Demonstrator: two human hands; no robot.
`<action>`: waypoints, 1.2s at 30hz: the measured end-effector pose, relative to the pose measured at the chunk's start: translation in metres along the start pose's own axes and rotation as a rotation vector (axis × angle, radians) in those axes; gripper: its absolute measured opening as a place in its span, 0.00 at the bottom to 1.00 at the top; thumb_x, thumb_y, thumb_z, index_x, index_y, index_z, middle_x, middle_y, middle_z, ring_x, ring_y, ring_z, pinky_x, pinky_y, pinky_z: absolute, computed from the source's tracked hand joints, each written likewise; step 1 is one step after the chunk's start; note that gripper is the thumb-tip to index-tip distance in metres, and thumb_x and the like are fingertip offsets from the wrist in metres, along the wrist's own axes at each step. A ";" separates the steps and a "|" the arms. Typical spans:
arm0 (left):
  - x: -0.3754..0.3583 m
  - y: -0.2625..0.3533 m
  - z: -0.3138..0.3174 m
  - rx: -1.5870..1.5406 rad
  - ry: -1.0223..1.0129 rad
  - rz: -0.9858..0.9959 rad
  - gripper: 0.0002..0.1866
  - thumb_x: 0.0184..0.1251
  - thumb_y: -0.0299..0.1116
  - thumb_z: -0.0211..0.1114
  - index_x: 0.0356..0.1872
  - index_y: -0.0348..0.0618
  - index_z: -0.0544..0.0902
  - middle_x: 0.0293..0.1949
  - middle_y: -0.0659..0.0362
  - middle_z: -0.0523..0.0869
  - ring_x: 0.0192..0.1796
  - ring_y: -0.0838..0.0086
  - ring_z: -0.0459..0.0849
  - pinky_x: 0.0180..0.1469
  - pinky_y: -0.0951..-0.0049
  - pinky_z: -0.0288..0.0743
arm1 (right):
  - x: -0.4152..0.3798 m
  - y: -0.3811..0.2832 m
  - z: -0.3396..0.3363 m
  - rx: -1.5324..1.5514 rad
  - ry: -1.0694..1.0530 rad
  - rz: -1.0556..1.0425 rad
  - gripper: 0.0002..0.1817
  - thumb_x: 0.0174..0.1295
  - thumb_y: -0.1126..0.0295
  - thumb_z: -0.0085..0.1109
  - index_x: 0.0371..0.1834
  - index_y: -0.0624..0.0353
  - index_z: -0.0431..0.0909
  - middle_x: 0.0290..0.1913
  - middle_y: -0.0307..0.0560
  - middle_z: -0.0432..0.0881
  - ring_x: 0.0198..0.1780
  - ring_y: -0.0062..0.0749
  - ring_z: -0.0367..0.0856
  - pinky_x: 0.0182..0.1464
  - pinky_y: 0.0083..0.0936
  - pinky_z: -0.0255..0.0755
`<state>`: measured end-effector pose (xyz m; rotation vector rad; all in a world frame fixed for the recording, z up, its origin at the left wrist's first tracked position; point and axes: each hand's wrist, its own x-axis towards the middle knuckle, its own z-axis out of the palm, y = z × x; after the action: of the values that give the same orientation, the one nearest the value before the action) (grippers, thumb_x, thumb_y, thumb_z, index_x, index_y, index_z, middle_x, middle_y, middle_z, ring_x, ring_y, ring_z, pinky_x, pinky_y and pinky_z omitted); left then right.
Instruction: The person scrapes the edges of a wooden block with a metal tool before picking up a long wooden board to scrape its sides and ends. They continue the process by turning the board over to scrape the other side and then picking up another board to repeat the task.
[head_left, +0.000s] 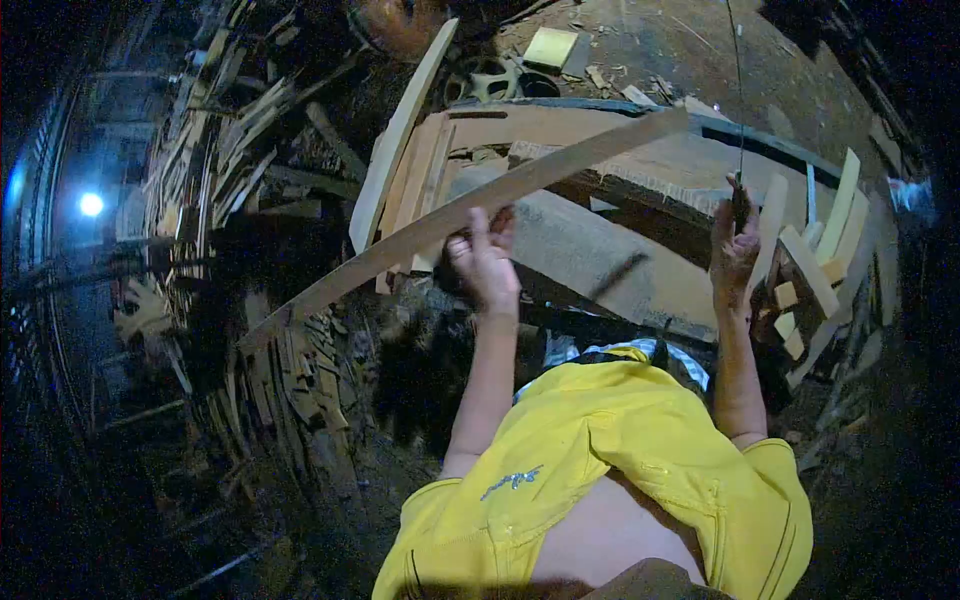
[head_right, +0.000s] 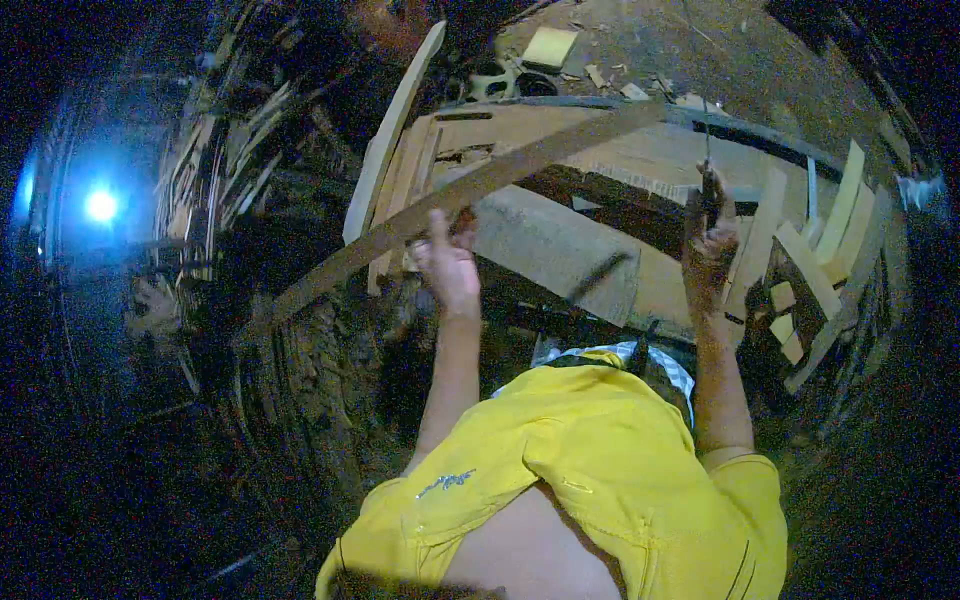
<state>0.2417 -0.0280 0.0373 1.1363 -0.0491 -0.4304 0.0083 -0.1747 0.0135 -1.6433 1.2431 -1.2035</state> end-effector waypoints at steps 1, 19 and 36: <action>-0.006 -0.009 0.000 0.037 -0.029 -0.068 0.15 0.59 0.33 0.62 0.44 0.41 0.71 0.41 0.55 0.79 0.36 0.69 0.81 0.39 0.71 0.79 | 0.001 -0.011 0.010 0.005 -0.023 -0.007 0.18 0.64 0.66 0.49 0.56 0.59 0.67 0.42 0.41 0.77 0.43 0.25 0.73 0.47 0.19 0.65; -0.014 0.108 -0.029 1.418 -0.861 0.601 0.27 0.48 0.41 0.68 0.50 0.42 0.73 0.50 0.49 0.75 0.55 0.56 0.71 0.57 0.63 0.64 | -0.005 0.041 0.130 -0.188 -0.315 -0.686 0.19 0.50 0.71 0.59 0.47 0.54 0.69 0.36 0.44 0.77 0.40 0.37 0.75 0.50 0.32 0.61; -0.042 -0.010 -0.104 1.680 -0.790 0.102 0.11 0.63 0.38 0.51 0.33 0.40 0.72 0.28 0.45 0.80 0.33 0.48 0.78 0.33 0.52 0.70 | -0.053 0.032 0.009 -0.482 -0.624 -0.710 0.18 0.52 0.69 0.58 0.48 0.46 0.73 0.23 0.41 0.67 0.24 0.30 0.72 0.22 0.25 0.65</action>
<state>0.2266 0.0736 -0.0084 2.4864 -1.3646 -0.7358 0.0035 -0.1319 -0.0322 -2.6920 0.5699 -0.6514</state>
